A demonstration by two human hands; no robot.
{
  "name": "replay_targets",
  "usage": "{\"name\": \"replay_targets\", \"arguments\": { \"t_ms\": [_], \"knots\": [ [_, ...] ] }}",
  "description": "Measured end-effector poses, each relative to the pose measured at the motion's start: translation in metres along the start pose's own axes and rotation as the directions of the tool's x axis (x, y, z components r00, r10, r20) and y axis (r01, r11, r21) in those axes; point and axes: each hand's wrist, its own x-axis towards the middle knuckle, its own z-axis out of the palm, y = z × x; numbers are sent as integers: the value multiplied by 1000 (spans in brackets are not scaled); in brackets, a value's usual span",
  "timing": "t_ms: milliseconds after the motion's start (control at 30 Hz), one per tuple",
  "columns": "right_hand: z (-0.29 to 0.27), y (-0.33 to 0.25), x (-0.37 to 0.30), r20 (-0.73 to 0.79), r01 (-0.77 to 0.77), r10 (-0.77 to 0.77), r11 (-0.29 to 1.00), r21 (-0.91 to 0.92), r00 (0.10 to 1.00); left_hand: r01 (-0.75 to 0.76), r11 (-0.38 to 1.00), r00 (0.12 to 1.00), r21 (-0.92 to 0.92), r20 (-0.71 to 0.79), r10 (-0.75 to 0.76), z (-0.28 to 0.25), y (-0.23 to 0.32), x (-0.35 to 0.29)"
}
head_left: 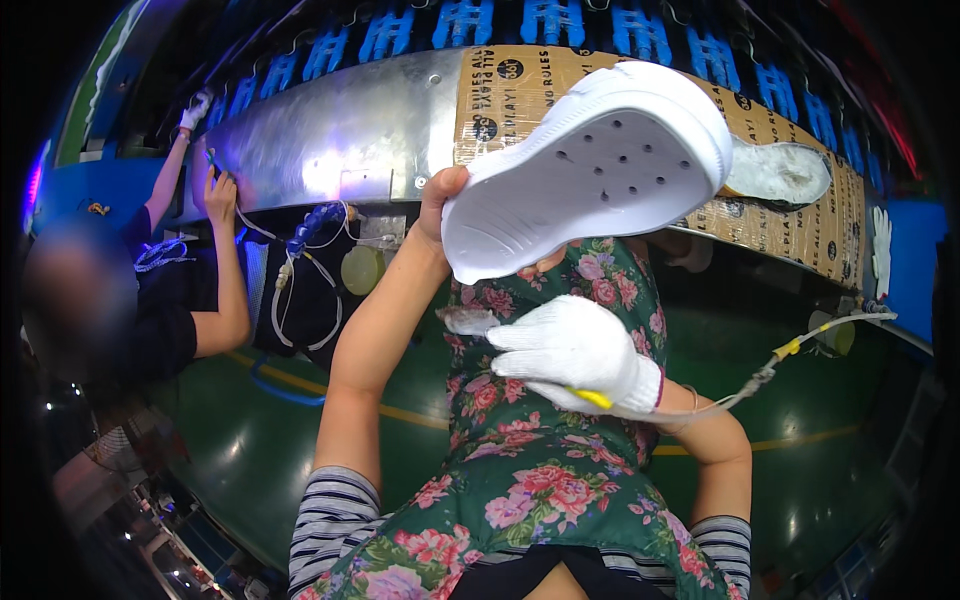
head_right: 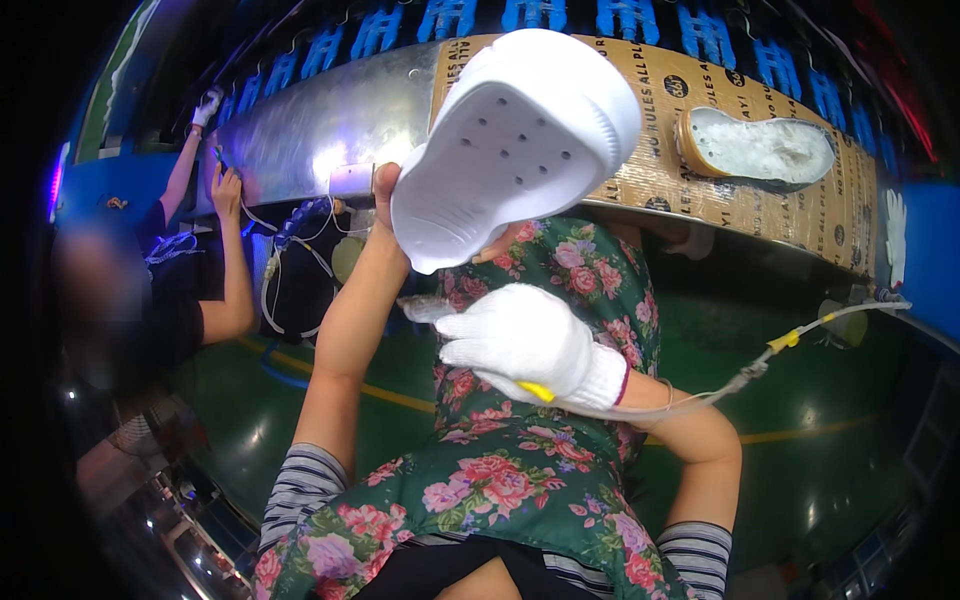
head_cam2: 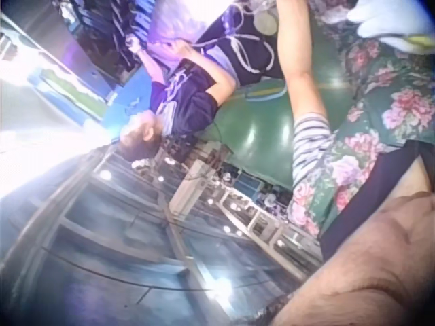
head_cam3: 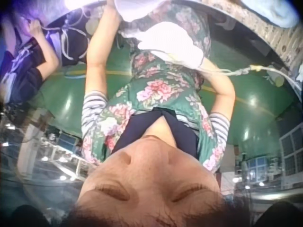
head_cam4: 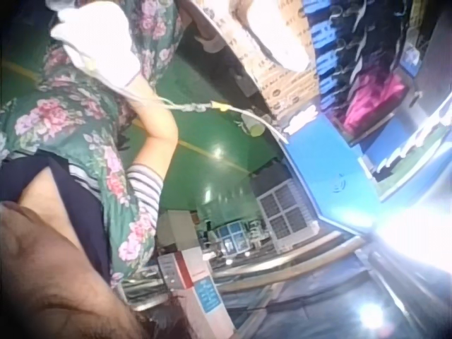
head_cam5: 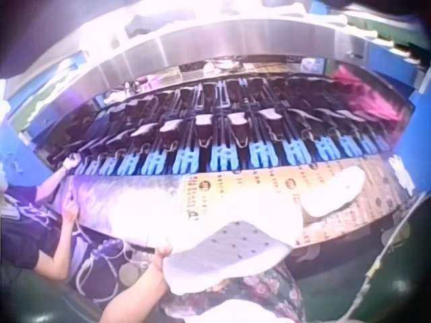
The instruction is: The person repeatedly picks white slipper soles from a conveyor belt, uses a handheld tool to trim or scrape the sole surface, and places the finished soles back on the belt. The process is repeated for multiple soles in a continuous loop.
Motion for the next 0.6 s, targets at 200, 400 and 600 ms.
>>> {"name": "replay_targets", "arguments": {
  "t_ms": [200, 400, 600],
  "knots": [
    [-14, 0, 9, -18, -40, 37, 981, -188, 999, 25, 996, 1000, 80, 6, -25, 3, 5, 2],
    [-11, -3, 8, -142, -148, 145, 989, -14, 979, -10, 1000, 995, 1, 95, 9, 3, 2, 9],
    [-11, -4, 9, -101, -184, 186, 982, 31, 977, 21, 998, 997, 57, 70, -25, 9, 3, 18]
  ]
}}
